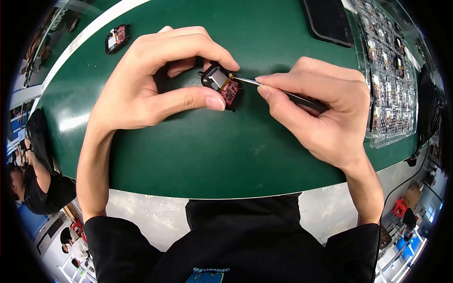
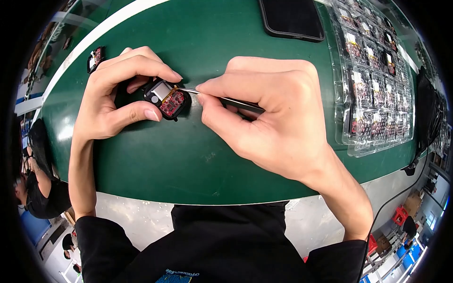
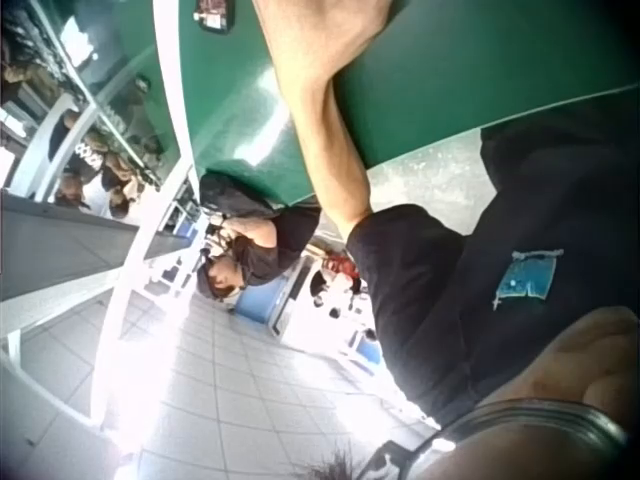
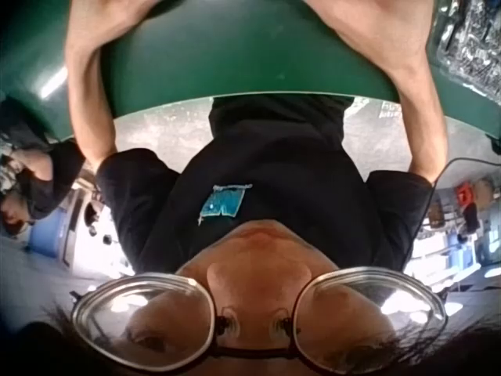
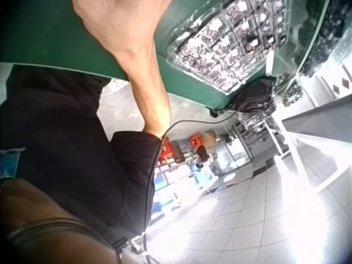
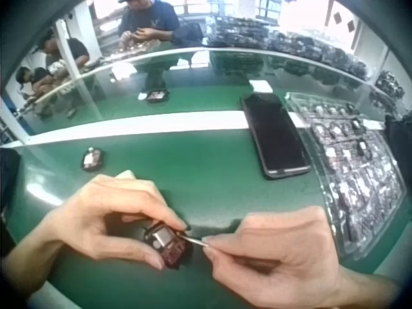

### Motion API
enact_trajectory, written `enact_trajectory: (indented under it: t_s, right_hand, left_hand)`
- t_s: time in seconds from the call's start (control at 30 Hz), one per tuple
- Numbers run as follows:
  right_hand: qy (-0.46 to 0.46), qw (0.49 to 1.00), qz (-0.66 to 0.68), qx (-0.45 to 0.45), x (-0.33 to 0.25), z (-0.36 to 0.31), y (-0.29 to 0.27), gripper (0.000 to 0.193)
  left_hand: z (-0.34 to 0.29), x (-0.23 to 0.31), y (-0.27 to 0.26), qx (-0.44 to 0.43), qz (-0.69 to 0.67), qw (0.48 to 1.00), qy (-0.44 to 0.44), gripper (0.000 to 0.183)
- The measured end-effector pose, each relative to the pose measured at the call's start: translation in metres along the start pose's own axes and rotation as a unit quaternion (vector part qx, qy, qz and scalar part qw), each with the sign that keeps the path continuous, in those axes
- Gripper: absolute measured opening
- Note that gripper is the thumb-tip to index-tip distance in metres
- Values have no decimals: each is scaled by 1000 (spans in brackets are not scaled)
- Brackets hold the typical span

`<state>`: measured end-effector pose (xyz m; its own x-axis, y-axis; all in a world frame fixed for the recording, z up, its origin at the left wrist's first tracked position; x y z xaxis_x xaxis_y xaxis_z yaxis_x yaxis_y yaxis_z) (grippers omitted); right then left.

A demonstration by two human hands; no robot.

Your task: Assembling the internal components of a smartwatch at an electronics assembly line.

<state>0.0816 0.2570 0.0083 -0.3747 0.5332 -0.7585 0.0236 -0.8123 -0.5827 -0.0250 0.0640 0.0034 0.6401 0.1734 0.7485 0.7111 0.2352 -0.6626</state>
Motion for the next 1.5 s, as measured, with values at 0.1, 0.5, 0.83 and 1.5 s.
enact_trajectory:
  t_s: [0.1, 0.5, 0.83, 1.5]
  right_hand:
    - [-13, 1000, -4, -1, -2, 3, 0, 16]
    - [-31, 999, -24, 5, -3, 0, 5, 18]
    - [-38, 999, -25, 15, -3, -1, 2, 17]
    - [54, 994, 88, -23, -9, 2, 9, 22]
  left_hand:
    - [0, 2, -2, 0, 17, 1000, 26, 58]
    - [-2, 5, 1, -1, 33, 999, 20, 52]
    - [1, 8, -1, -1, 46, 999, 13, 57]
    - [-4, 8, 5, 52, 58, 997, 1, 65]
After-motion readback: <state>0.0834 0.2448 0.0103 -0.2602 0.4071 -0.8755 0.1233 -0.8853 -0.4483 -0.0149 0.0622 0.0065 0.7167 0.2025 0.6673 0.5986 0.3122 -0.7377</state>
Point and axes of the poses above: each hand's wrist, its own z-axis towards the middle knuckle, its own y-axis out of the palm, x = y × z, the point moved 6 cm from there along z, towards the middle knuckle, and after that the axes turned 8 degrees about -x, right-handed, at the moved point
